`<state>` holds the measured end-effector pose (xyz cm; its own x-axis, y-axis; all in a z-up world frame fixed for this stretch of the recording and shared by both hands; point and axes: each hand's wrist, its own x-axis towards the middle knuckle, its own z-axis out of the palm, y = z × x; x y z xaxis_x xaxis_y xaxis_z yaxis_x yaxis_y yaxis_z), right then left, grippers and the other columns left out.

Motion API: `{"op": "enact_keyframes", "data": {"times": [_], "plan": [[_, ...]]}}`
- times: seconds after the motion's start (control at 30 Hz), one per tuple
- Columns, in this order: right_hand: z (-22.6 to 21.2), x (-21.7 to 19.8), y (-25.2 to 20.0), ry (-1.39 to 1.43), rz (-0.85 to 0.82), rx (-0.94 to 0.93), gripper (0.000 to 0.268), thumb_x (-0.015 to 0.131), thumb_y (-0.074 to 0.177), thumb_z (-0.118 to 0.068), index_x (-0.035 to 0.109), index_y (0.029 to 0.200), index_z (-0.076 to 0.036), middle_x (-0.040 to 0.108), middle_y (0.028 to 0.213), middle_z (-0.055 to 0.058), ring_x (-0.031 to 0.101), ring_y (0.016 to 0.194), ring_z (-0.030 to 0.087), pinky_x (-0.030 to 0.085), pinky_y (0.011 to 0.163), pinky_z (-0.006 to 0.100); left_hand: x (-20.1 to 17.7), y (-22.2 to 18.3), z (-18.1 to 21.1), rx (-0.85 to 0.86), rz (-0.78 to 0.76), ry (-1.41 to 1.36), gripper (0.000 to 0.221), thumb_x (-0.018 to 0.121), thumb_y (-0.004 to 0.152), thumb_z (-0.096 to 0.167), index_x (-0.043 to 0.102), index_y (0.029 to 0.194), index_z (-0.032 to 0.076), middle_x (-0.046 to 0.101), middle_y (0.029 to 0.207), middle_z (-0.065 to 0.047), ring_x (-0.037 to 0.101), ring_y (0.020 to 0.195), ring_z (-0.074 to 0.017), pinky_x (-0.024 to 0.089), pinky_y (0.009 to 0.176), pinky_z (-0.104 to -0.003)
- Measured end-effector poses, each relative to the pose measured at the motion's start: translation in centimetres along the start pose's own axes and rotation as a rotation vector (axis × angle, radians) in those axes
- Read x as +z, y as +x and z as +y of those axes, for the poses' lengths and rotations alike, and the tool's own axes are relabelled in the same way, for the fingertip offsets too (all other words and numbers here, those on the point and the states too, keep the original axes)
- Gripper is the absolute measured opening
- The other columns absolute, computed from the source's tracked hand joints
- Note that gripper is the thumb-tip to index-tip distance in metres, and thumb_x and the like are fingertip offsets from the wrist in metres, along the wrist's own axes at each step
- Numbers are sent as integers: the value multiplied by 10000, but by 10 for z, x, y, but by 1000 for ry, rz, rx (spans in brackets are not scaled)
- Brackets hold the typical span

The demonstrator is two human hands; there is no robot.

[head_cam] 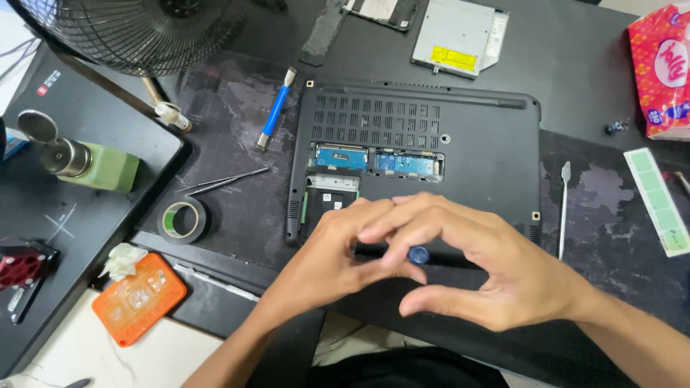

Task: The person works on a laptop at a repair bench. They pry open and remove the bottom cover with a spudger, set the cover aside, then use a screwdriver to unscrew and detach the cooling fan and heatsink from the exposed motherboard, handling small components on the board.

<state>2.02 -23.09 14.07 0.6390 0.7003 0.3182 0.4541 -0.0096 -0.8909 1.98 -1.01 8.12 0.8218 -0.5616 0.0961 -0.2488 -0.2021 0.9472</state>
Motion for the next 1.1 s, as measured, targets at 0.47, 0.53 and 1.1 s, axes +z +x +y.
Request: {"op": "enact_keyframes", "data": {"times": [0.47, 0.53, 1.1], "plan": [[31, -7, -26, 53, -48, 204, 181, 803, 856, -70, 752, 1027, -42, 683, 1172, 135, 665, 1085, 245, 555, 1011, 404, 33, -5, -18, 159, 195, -15, 255, 760, 901, 194, 613, 1036, 35, 627, 972, -83, 587, 900, -279, 468, 833, -383], [36, -7, -31, 80, -38, 284, 205, 829, 850, -72, 803, 1048, -25, 663, 1101, 125, 620, 1060, 248, 572, 992, 416, 26, -4, -11, 124, 265, -59, 302, 765, 862, 228, 582, 1002, 32, 607, 940, -86, 581, 867, -280, 469, 794, -377], [16, 4, -16, 11, 46, 214, 322, 734, 894, -3, 652, 1198, -70, 819, 1033, 24, 742, 1020, 160, 379, 1237, 455, -14, 5, 5, -13, -214, -1, 361, 893, 764, 194, 656, 964, 9, 712, 915, -121, 725, 875, -315, 529, 782, -399]]}}
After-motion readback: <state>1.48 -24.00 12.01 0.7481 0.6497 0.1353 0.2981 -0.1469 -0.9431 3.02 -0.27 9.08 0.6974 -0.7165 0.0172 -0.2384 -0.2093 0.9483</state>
